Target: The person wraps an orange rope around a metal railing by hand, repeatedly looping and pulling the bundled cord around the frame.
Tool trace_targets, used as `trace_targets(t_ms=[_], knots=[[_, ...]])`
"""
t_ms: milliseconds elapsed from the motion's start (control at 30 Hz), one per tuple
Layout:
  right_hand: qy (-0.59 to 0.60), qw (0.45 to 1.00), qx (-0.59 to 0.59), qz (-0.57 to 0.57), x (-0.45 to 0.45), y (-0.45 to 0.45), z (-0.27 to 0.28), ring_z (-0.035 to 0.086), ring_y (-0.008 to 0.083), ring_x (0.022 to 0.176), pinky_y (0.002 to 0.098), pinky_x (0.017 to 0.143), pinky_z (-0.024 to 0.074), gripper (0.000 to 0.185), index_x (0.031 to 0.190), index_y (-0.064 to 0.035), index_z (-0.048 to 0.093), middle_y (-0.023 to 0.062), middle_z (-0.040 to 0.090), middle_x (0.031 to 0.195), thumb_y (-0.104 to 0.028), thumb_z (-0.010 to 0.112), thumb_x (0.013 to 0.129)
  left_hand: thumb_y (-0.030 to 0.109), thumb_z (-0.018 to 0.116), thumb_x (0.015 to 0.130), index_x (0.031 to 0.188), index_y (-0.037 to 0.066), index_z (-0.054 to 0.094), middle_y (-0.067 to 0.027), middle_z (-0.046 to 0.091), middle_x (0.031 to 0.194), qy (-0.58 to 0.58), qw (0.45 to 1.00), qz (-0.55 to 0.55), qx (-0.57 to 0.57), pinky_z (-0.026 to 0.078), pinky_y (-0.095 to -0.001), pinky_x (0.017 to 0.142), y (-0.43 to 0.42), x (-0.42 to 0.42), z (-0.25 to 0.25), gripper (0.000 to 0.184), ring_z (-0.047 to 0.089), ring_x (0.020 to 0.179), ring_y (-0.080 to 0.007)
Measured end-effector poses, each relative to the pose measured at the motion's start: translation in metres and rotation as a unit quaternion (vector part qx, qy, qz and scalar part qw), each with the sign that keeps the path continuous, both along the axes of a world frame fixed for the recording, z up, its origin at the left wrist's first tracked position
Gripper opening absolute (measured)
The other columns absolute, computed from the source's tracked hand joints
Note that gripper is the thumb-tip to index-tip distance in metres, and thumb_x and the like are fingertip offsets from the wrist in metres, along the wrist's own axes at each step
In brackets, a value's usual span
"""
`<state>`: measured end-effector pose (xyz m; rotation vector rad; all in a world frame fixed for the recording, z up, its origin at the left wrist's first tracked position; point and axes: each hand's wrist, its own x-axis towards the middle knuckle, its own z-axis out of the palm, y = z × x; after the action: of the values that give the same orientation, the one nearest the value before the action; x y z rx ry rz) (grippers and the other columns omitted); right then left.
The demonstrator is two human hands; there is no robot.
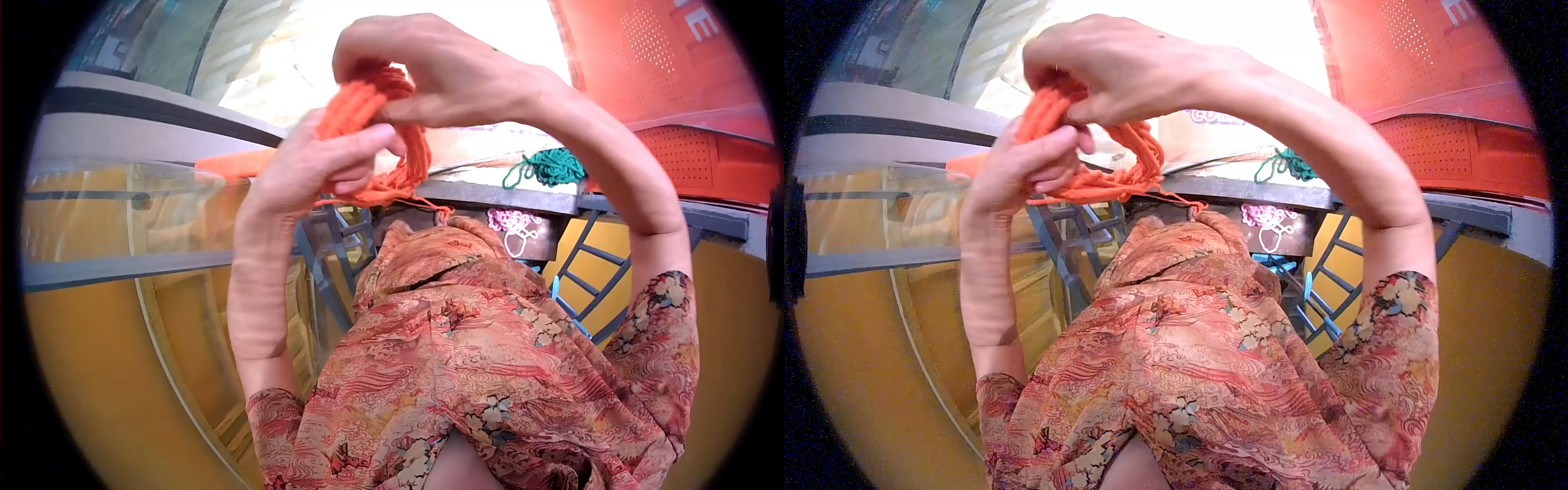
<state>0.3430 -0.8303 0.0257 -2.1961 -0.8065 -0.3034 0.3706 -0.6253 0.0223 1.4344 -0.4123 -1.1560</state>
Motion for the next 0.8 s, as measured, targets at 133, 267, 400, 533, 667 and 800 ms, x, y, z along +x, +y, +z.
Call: trace_targets(t_ms=[133,267,400,533,667,800], knots=[[0.010,0.978,0.145,-0.147,-0.019,-0.020,-0.036,0.061,0.0160,0.088,0.0302,0.084,0.0484,0.027,0.104,-0.0019,0.060,0.0060,0.063,0.093,-0.018,0.067,0.084,0.018,0.048,0.094,0.114,-0.009,0.048,0.0049,0.037,0.050,-0.055,0.996,0.068,-0.030,0.036,-0.0205,0.042,-0.011,-0.007,0.039,0.034,0.029,0.038,-0.0035],[0.372,0.878,0.190,-0.233,-0.044,-0.030,-0.150,0.062,0.0145,0.081,0.0312,0.075,0.0486,0.019,0.085,0.0001,0.065,0.0088,0.066,0.081,-0.014,0.053,0.087,0.023,0.042,0.098,0.138,-0.011,0.018,0.0060,0.041,0.045,-0.069,0.976,0.038,-0.201,0.056,-0.0328,0.060,0.007,-0.007,0.069,0.058,0.042,0.036,-0.0067],[0.418,0.909,-0.001,0.002,-0.069,0.020,-0.255,0.060,0.0324,0.098,0.0362,0.091,0.0456,0.060,0.124,-0.0021,0.052,0.0210,0.063,0.103,-0.018,0.069,0.068,0.023,0.045,0.097,0.140,-0.007,-0.013,-0.0060,0.053,0.050,0.018,0.932,0.045,-0.359,0.057,-0.0421,0.055,0.041,-0.015,0.118,0.078,0.053,0.038,-0.0150],[0.345,0.928,0.104,0.093,-0.079,0.098,-0.350,0.062,0.0295,0.087,0.0408,0.076,0.0491,0.044,0.105,-0.0080,0.059,0.0112,0.065,0.091,-0.032,0.071,0.070,0.022,0.047,0.095,0.142,-0.003,-0.004,-0.0075,0.053,0.053,-0.003,0.910,0.007,-0.413,0.053,-0.0373,0.047,0.070,-0.032,0.173,0.074,0.052,0.038,-0.0156],[0.380,0.907,-0.164,0.074,-0.096,0.101,-0.404,0.063,0.0340,0.087,0.0439,0.075,0.0500,0.030,0.085,-0.0087,0.065,0.0145,0.066,0.093,-0.035,0.065,0.071,0.021,0.051,0.093,0.143,-0.001,0.009,-0.0045,0.051,0.054,-0.025,0.865,0.010,-0.501,0.047,-0.0292,0.043,0.070,-0.059,0.205,0.069,0.049,0.039,-0.0122],[0.496,0.818,-0.291,0.029,-0.123,0.007,-0.412,0.065,0.0312,0.089,0.0403,0.074,0.0519,0.027,0.094,-0.0147,0.070,0.0128,0.067,0.094,-0.034,0.065,0.076,0.025,0.053,0.092,0.146,0.002,0.015,-0.0033,0.050,0.055,-0.125,0.927,0.138,-0.326,0.045,-0.0255,0.040,0.094,-0.100,0.256,0.070,0.048,0.041,-0.0101]])
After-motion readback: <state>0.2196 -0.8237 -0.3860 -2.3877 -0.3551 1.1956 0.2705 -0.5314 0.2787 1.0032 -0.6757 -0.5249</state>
